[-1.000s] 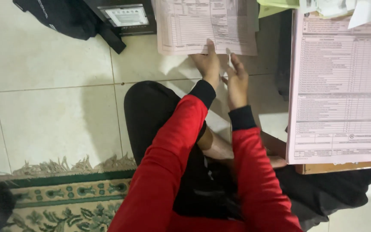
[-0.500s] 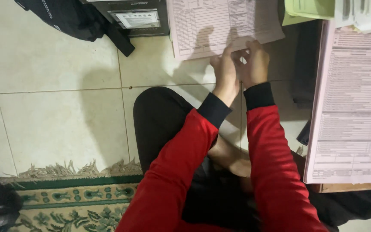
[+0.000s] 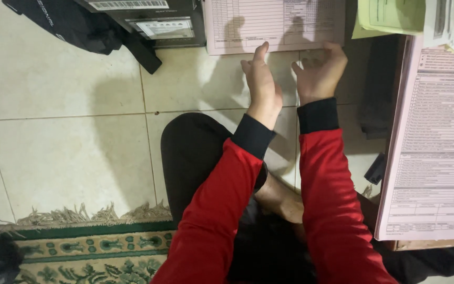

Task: Sorting and organizing various paper documents into stacks

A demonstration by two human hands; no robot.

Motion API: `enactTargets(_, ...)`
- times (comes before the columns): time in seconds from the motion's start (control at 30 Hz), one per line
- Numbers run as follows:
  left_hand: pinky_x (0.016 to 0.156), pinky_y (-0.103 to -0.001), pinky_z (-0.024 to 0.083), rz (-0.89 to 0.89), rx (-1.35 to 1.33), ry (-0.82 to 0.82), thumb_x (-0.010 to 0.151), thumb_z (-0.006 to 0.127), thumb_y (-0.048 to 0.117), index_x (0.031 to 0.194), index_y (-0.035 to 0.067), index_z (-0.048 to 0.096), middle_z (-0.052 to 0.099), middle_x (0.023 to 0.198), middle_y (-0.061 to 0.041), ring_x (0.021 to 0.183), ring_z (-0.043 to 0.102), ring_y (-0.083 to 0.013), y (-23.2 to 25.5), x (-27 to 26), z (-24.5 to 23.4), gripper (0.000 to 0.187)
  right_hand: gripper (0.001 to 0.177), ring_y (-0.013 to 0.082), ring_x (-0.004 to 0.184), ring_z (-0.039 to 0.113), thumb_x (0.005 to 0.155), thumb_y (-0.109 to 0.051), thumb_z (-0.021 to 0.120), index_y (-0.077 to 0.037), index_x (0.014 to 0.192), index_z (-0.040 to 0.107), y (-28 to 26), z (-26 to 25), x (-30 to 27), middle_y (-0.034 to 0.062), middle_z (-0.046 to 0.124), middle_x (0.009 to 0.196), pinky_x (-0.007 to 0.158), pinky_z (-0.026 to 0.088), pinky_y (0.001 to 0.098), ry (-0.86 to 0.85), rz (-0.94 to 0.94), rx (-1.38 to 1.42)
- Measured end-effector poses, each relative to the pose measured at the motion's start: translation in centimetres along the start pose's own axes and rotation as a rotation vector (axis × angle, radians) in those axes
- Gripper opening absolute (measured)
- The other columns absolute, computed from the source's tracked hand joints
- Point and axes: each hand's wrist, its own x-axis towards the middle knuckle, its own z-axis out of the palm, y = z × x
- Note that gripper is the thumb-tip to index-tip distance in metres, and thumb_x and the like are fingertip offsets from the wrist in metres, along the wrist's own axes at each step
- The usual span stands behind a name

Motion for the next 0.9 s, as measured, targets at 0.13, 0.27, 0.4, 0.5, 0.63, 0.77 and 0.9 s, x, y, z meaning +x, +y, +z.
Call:
enactTargets(0.13, 0.11, -0.04, 0.008, 0.026, -0.106, 0.003, 0.054, 0.054, 0.03, 0.143, 0.018, -0.007, 0.011, 0.15, -0.004, 0.138, 0.01, -0.0188, -0.8, 2.3, 0.0, 0.108, 0.021, 0.0316, 0.087, 0.042, 0.057, -0.018, 0.054, -0.01, 0.071, 0.042, -0.3, 0.6, 0.4, 0.0125, 0.039, 0.091, 0.081, 0.034, 0.044, -0.018, -0.021, 0.035)
enactTargets(0.27, 0.109, -0.036, 0.005, 0.119, -0.129, -0.101, 0.069, 0.052, 0.026, 0.12, 0.01, 0.047, 0.022, 0.151, -0.004, 0.141, 0.009, -0.0142, -1.7, 4.4, -0.5, 0.054, 0.053, 0.0447, 0.134, 0.012, 0.057, -0.017, 0.058, -0.003, 0.106, 0.047, -0.4, 0.6, 0.2, 0.0127, 0.032, 0.133, 0.099, 0.013, 0.068, -0.071, -0.068, 0.13)
enactTargets(0.4, 0.109, -0.04, 0.008, 0.115, -0.107, -0.144, 0.068, 0.052, 0.026, 0.126, 0.01, 0.041, 0.019, 0.151, -0.005, 0.14, 0.011, -0.0173, -1.6, 4.3, -0.8, 0.061, 0.043, 0.0337, 0.131, 0.021, 0.061, -0.023, 0.056, -0.01, 0.101, 0.044, 0.5, -1.4, 1.5, 0.0141, 0.032, 0.128, 0.098, 0.017, 0.0565, -0.058, -0.09, -0.006)
enactTargets(0.5, 0.107, -0.042, 0.011, 0.132, -0.143, -0.132, 0.065, 0.055, 0.028, 0.114, 0.014, 0.052, 0.026, 0.149, -0.004, 0.138, 0.02, -0.0162, -3.1, 7.7, -1.1, 0.051, 0.041, 0.0275, 0.132, 0.026, 0.074, -0.032, 0.057, -0.02, 0.108, 0.037, 2.4, -5.8, 1.5, 0.0069, 0.029, 0.132, 0.097, 0.024, 0.0521, -0.174, -0.252, -0.19)
enactTargets(0.63, 0.104, -0.042, 0.016, 0.165, -0.155, -0.096, 0.063, 0.059, 0.031, 0.101, 0.02, 0.058, 0.05, 0.129, 0.003, 0.127, 0.037, -0.0114, -4.1, 8.8, -1.2, 0.039, 0.068, 0.0371, 0.129, 0.039, 0.086, -0.043, 0.059, -0.014, 0.139, 0.027, 2.0, -5.8, -10.3, 0.014, 0.023, 0.147, 0.099, 0.037, 0.0523, -0.408, -0.463, -0.457)
enactTargets(0.77, 0.093, -0.038, 0.028, 0.32, 0.017, -0.098, 0.063, 0.056, 0.035, 0.103, 0.017, 0.05, 0.053, 0.118, -0.002, 0.114, 0.044, -0.0161, -4.9, 5.5, -1.7, 0.044, 0.044, 0.0311, 0.122, 0.048, 0.094, -0.027, 0.048, -0.005, 0.131, 0.037, -3.4, -6.5, -19.9, 0.0167, 0.042, 0.135, 0.1, 0.043, 0.0426, -0.667, -0.445, -0.544)
enactTargets(0.9, 0.101, -0.038, 0.033, 1.024, 0.33, -0.229, 0.079, 0.057, 0.039, 0.13, 0.009, 0.034, 0.039, 0.136, -0.013, 0.128, 0.038, -0.0266, -6.1, 0.1, -2.7, 0.064, 0.03, 0.032, 0.121, 0.051, 0.09, -0.015, 0.046, 0.0, 0.116, 0.049, -13.4, -9.8, -25.4, 0.0227, 0.051, 0.126, 0.106, 0.038, 0.0407, -1.021, -0.341, -0.771)
